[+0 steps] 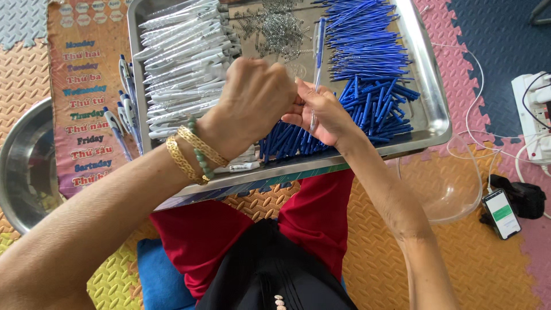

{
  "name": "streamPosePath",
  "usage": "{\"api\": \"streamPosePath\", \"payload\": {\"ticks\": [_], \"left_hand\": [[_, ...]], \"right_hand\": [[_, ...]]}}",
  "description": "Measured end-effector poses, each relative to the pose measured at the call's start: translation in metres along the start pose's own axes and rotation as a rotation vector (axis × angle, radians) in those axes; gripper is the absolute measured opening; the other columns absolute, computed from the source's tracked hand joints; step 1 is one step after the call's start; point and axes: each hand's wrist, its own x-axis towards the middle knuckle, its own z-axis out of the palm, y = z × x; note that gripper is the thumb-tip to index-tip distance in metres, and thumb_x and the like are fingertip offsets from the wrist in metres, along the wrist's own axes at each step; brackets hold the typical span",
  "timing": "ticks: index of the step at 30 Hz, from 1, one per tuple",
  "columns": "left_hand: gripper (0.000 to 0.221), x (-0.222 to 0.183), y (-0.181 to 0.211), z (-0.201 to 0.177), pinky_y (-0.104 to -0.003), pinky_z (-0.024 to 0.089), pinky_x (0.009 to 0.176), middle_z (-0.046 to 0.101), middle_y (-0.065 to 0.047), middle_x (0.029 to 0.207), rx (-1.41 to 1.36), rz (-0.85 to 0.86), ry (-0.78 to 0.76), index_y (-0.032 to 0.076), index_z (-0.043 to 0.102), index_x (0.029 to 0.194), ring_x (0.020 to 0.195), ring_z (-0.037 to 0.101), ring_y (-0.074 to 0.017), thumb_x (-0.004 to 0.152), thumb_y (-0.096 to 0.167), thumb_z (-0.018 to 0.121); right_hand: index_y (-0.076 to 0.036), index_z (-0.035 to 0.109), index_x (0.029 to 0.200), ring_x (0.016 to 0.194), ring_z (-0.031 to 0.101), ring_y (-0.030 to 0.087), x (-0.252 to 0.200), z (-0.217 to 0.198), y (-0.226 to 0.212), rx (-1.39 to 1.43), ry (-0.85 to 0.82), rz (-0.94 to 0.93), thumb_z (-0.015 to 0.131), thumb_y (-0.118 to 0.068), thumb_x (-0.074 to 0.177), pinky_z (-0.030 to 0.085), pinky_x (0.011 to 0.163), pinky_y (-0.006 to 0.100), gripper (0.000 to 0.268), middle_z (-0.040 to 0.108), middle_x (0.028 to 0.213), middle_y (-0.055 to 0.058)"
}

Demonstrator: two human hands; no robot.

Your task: The person assembles pens by inserting ink refills and springs into white pen barrels and then attaching blue pen caps by hand, working over a metal tray.

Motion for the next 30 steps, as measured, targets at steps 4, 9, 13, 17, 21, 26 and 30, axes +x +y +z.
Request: {"api": "streamPosePath", "payload": {"ticks": [4,9,13,17,21,26,30], "left_hand": [[0.047,0.004,0.009,-0.015,-0.029,0.039,0.060,0.040,0.012,0.060,0.353,0.101,-0.059,0.027,0.054,0.068,0.057,0.035,-0.0090,0.111,0.030,0.073],[0.059,0.010,0.009,-0.017,-0.033,0.038,0.082,0.032,0.011,0.051,0.513,0.243,0.075,0.032,0.055,0.059,0.056,0.032,-0.0095,0.113,0.051,0.069],[0.057,0.006,-0.011,-0.027,-0.027,0.037,0.072,0.044,0.007,0.052,0.594,0.213,0.074,0.025,0.049,0.061,0.082,0.058,-0.0251,0.113,0.038,0.069],[0.049,0.005,-0.053,-0.023,-0.026,0.047,0.065,0.045,0.011,0.063,0.457,0.145,-0.008,0.027,0.056,0.071,0.058,0.041,-0.0078,0.116,0.034,0.075],[0.014,0.003,-0.081,-0.023,-0.025,0.062,0.061,0.068,0.006,0.097,0.458,0.114,-0.032,0.026,0.079,0.107,0.077,0.068,-0.0095,0.109,0.038,0.072],[0.031,0.043,-0.059,0.016,-0.029,0.043,0.065,0.049,0.013,0.066,0.568,0.117,-0.038,0.028,0.074,0.071,0.067,0.055,-0.0109,0.099,0.038,0.084],[0.056,0.067,-0.031,0.055,-0.027,0.035,0.069,0.024,0.008,0.063,0.622,0.180,0.010,0.028,0.042,0.068,0.063,0.025,-0.0109,0.117,0.045,0.064]], "right_hand": [[-0.008,0.067,0.115,0.102,0.077,0.019,0.002,0.006,0.004,0.046,0.149,0.014,0.066,-0.027,0.109,0.069,0.087,0.037,0.020,0.078,0.111,0.010],[-0.022,0.054,0.076,0.061,0.046,0.005,0.002,0.006,0.006,-0.019,0.298,0.035,0.076,-0.012,0.094,0.037,0.053,0.023,0.030,0.050,0.063,-0.009],[-0.001,0.070,0.097,0.070,0.074,0.013,-0.003,-0.001,-0.004,0.170,0.041,-0.056,0.075,-0.009,0.106,0.065,0.061,0.020,0.013,0.076,0.080,0.007],[0.003,0.070,0.114,0.074,0.079,0.015,0.003,-0.020,-0.012,0.221,0.014,-0.124,0.071,-0.008,0.108,0.069,0.066,0.020,0.013,0.078,0.092,0.017],[0.009,0.068,0.134,0.090,0.083,0.024,-0.021,-0.011,-0.026,0.167,0.076,-0.193,0.069,-0.003,0.110,0.074,0.076,0.023,0.027,0.081,0.107,0.020],[-0.001,0.058,0.145,0.098,0.081,0.023,-0.075,-0.006,-0.026,-0.080,0.140,-0.456,0.053,-0.015,0.119,0.071,0.080,0.026,0.030,0.077,0.123,0.018],[-0.001,0.059,0.141,0.085,0.080,0.023,-0.111,-0.027,-0.002,-0.168,0.121,-0.484,0.049,-0.013,0.121,0.070,0.076,0.032,0.025,0.079,0.112,0.018]]}}
